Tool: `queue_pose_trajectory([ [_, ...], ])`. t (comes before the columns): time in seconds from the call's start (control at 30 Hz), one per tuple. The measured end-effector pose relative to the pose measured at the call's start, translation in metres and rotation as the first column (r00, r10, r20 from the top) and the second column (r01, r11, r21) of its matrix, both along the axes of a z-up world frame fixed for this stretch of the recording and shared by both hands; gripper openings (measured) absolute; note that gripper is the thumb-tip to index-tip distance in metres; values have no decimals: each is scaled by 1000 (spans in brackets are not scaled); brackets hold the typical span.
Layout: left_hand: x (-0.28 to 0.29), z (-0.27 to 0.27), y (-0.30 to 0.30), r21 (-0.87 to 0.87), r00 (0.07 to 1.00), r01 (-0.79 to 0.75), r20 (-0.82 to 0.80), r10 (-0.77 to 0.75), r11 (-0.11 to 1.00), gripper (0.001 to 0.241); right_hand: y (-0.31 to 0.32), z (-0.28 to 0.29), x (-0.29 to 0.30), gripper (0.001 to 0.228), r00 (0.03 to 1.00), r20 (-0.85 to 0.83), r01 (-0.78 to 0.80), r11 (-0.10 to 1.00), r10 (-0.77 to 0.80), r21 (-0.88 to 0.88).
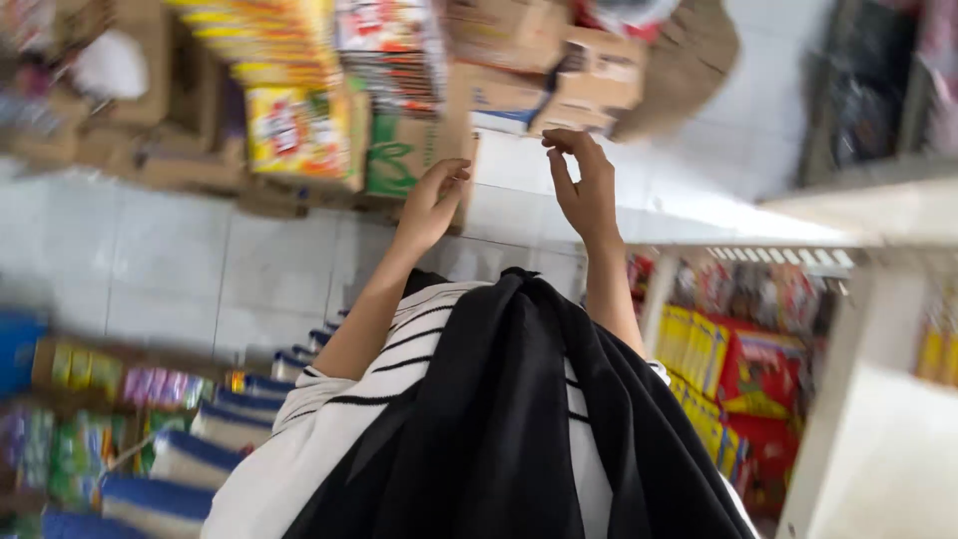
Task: The person takes several yellow boxes of mosquito repellent coils from the floor and stacks them on a retail shelf.
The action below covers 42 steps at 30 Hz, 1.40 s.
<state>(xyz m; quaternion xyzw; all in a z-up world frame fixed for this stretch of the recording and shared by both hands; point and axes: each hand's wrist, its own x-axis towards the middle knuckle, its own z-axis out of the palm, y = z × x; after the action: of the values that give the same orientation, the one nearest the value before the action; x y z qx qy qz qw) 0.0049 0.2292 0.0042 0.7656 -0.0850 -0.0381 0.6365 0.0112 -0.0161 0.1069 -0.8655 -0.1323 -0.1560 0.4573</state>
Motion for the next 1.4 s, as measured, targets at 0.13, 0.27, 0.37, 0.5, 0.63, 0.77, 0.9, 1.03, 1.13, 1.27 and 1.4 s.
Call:
queue_pose_trajectory([
  [0.13,-6,-33,93,-12,977,-211,-34,210,977,27,94,-23,34,23,961,-116,-253,967,250,-7],
  [0.27,-6,-92,181,-19,954,-285,-99,281,958,35,176,-71,72,31,898,-176,-419,906,404,-63],
  [0.37,-6,-152,227,8,930,-331,-168,327,944,43,232,-129,104,45,849,-167,-526,833,501,-173],
  [0.5,3,-190,254,-68,869,-325,-414,270,943,58,285,-197,155,63,903,-107,-425,824,417,-374],
  [0.63,-6,-203,253,-229,763,-354,-632,139,907,69,296,-218,156,56,948,-165,-310,908,273,-280],
  [0.77,-11,-208,247,-285,597,-431,-802,33,856,74,294,-236,128,49,965,-205,-228,914,166,-335],
  [0.9,-14,-195,245,-418,714,-507,-693,96,754,75,287,-249,72,46,935,-335,-206,946,115,-250],
  [1.03,-18,-158,268,-500,765,-436,-644,16,748,75,278,-257,33,61,920,-380,-101,995,94,3],
  [1.13,-24,-103,263,-388,666,-364,-744,-54,847,75,250,-235,13,64,851,-503,-68,980,154,186],
  [1.27,-7,-44,221,-564,750,-133,-595,-290,815,85,204,-199,6,69,898,-384,-47,913,217,406],
  [1.4,20,-24,133,-540,842,75,-416,-344,839,85,133,-138,-12,66,938,-311,197,973,-151,122],
])
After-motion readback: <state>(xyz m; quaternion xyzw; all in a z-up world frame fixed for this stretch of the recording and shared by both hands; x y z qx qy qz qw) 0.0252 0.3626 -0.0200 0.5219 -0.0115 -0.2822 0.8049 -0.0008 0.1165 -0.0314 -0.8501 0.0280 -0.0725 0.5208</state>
